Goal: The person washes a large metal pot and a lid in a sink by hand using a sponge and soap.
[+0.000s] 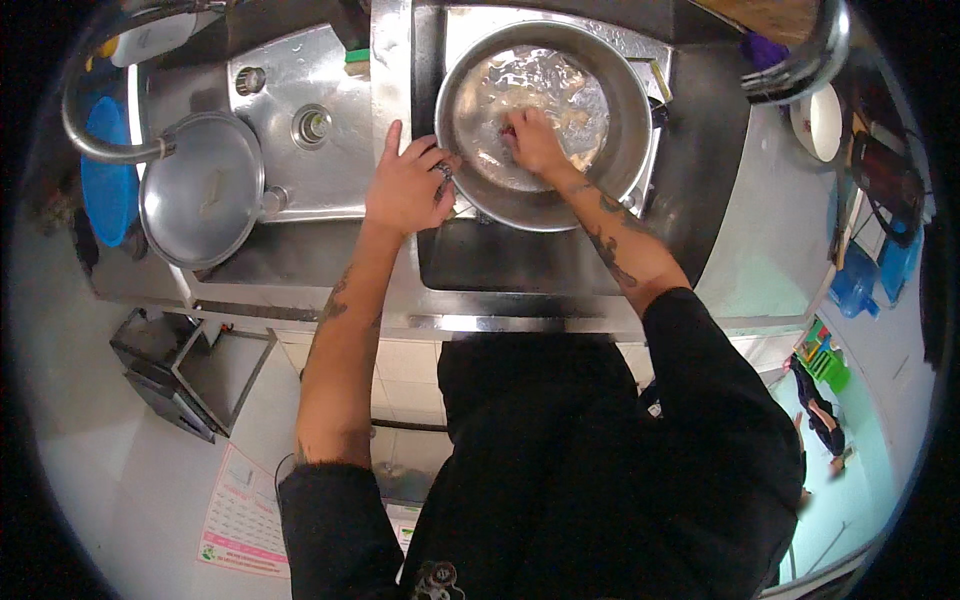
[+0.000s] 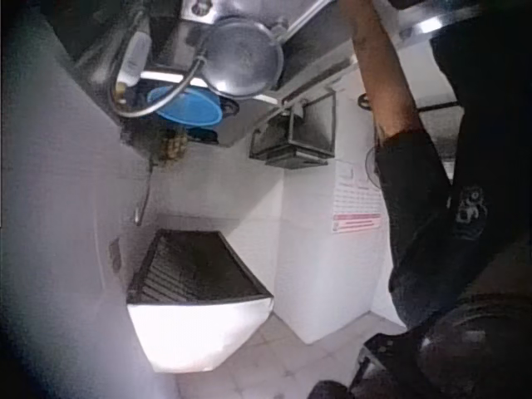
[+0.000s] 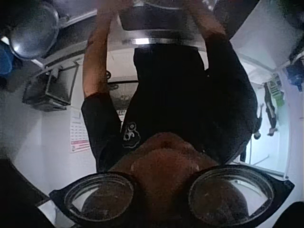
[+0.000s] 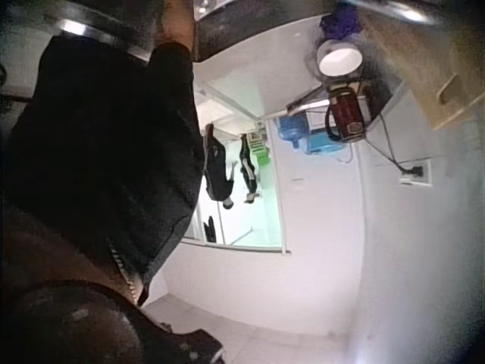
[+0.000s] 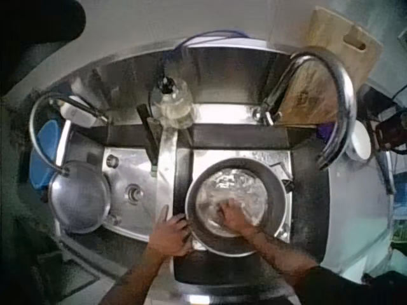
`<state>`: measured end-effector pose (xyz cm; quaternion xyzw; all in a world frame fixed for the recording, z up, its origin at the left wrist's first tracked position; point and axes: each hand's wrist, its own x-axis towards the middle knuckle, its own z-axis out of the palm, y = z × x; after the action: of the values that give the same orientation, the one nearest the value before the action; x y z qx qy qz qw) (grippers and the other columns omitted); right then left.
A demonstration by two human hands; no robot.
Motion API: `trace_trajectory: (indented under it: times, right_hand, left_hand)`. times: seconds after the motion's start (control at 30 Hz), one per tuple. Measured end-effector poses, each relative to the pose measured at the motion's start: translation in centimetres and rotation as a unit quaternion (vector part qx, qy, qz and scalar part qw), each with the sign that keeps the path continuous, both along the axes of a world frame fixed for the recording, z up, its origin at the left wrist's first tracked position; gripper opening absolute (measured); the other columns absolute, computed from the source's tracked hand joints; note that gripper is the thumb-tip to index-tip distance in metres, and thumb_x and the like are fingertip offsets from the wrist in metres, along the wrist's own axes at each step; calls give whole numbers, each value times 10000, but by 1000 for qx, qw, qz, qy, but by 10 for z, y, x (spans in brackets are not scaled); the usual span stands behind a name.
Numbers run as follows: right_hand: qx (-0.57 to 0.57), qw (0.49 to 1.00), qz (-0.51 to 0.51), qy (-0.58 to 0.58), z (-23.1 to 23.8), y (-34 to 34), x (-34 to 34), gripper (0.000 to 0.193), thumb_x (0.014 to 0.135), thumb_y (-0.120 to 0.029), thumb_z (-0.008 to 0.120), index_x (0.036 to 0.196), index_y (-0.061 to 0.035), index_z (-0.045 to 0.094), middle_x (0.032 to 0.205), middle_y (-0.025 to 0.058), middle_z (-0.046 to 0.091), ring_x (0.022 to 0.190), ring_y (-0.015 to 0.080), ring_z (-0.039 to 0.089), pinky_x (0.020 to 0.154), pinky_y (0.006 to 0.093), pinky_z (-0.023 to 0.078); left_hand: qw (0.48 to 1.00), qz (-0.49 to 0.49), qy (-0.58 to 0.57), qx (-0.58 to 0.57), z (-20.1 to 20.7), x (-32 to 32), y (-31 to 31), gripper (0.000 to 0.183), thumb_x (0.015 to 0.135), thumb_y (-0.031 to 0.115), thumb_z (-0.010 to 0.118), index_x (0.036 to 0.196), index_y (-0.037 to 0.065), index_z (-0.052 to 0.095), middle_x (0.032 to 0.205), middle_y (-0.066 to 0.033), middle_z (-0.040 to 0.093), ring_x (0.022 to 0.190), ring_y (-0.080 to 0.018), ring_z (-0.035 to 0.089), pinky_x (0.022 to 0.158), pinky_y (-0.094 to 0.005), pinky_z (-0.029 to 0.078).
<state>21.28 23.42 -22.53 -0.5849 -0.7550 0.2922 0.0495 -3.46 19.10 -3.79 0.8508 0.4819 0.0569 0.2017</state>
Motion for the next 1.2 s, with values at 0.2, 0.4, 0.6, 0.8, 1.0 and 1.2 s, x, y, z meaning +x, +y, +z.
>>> trace_trajectory:
  times: [0.2,0.4,0.6,0.8,1.0,1.2]
  right_hand:
    - [6,999,-17,33,-16,-6,-22,548,862,-255,571,1371,-113,424,1445,154,353,1283,352,387,1026,508,329]
    - [82,979,171,-75,-35,-23,-11,525,897,-279,541,1402,-215,414,1496,75,312,1376,290,297,1086,461,282]
    - [135,960,207,-130,-40,-9,13,627,861,-260,572,1442,-196,344,1516,69,265,1366,313,299,1074,474,326]
    - [32,970,185,-157,-33,-18,17,699,809,-260,609,1448,-188,336,1496,71,298,1366,312,296,1092,510,279]
    - [79,988,75,-113,-38,-17,21,685,845,-326,594,1449,-143,328,1510,81,279,1344,324,318,1088,509,265]
    - [55,989,-24,-133,-39,-19,20,637,885,-353,530,1445,-124,328,1507,111,283,1305,328,364,1062,478,301]
  left_hand:
    - [1000,-1,25,-10,-2,1,4,253,733,243,585,914,124,717,993,21,660,1084,-191,546,1111,-578,221]
    - [1000,13,28,5,-4,1,4,248,715,235,588,892,122,719,966,26,658,1054,-175,554,1112,-564,231]
    - [1000,23,16,10,-7,0,4,243,706,219,589,894,127,713,941,21,647,1037,-161,558,1108,-555,249]
    - [1000,27,16,-2,-7,0,7,244,692,203,595,894,130,711,933,22,643,1034,-160,560,1111,-541,259]
    - [999,30,25,-9,-6,1,6,246,700,203,592,902,138,717,941,23,642,1042,-161,558,1111,-538,261]
    - [999,28,27,-14,-7,1,5,303,700,189,583,973,143,704,941,8,636,1043,-184,572,1100,-581,242]
